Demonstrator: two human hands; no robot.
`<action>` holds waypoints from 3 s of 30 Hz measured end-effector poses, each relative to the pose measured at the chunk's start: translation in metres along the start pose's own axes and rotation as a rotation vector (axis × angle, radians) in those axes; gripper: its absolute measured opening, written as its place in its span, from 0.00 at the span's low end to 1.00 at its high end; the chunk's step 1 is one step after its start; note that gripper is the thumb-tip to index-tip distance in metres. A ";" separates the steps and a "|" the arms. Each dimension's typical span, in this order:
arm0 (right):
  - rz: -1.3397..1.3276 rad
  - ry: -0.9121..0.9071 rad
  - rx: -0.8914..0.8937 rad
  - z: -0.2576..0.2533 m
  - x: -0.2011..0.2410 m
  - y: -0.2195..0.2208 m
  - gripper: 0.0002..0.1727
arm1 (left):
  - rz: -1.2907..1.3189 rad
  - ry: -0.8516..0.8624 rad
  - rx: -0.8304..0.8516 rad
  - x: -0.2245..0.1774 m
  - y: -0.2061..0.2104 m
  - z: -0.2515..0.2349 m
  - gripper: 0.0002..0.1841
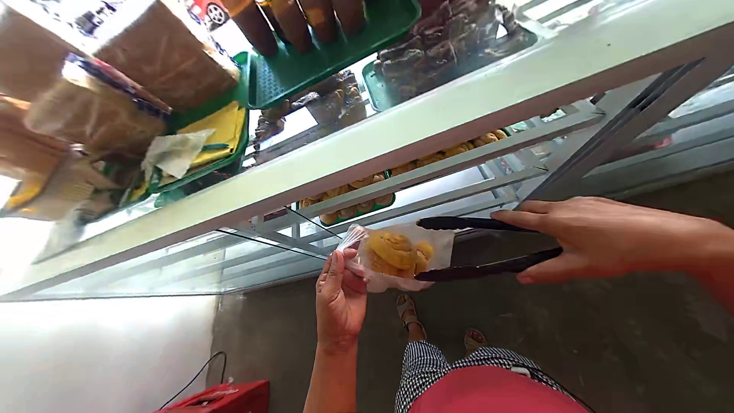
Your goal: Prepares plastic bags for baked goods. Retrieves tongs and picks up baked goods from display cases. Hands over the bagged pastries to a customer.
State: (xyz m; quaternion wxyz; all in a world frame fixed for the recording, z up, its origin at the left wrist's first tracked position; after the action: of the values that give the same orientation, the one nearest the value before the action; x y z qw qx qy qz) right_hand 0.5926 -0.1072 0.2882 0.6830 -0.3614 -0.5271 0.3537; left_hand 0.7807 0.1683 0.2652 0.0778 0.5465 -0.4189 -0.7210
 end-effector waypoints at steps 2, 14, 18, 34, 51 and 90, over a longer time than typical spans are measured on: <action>-0.066 -0.122 -0.206 -0.008 0.022 -0.039 0.51 | -0.034 0.060 -0.013 -0.025 -0.005 0.005 0.19; 0.170 0.008 -0.367 -0.257 0.087 -0.113 0.51 | -0.214 0.265 -0.162 -0.127 -0.028 0.020 0.21; 0.000 -0.736 -0.472 -0.168 0.177 -0.047 0.27 | -0.249 0.276 -0.133 -0.146 -0.030 0.016 0.19; 0.081 -0.989 -0.429 -0.033 0.209 0.008 0.06 | -1.048 0.005 0.219 -0.065 0.062 -0.010 0.13; -1.172 -0.253 -0.183 0.009 0.068 -0.100 0.09 | -1.222 1.055 0.927 -0.001 0.242 0.040 0.12; -0.252 -0.317 -0.518 -0.143 -0.053 -0.346 0.12 | -1.136 0.590 0.665 -0.026 0.361 -0.229 0.20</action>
State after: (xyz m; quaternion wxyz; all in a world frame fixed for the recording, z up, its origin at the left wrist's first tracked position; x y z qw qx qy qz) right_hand 0.7572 -0.3393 0.5374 0.5162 -0.3958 -0.7397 0.1724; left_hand 0.8611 -0.1660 0.5210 -0.3696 0.8467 -0.2291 -0.3066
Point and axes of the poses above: each hand's wrist, its own z-axis away from the middle knuckle, its own y-axis out of the palm, x = y × z, the point moved 5 cm from there along -z, towards the middle knuckle, and after that the axes turned 4 degrees about y, right-handed, at the moved point
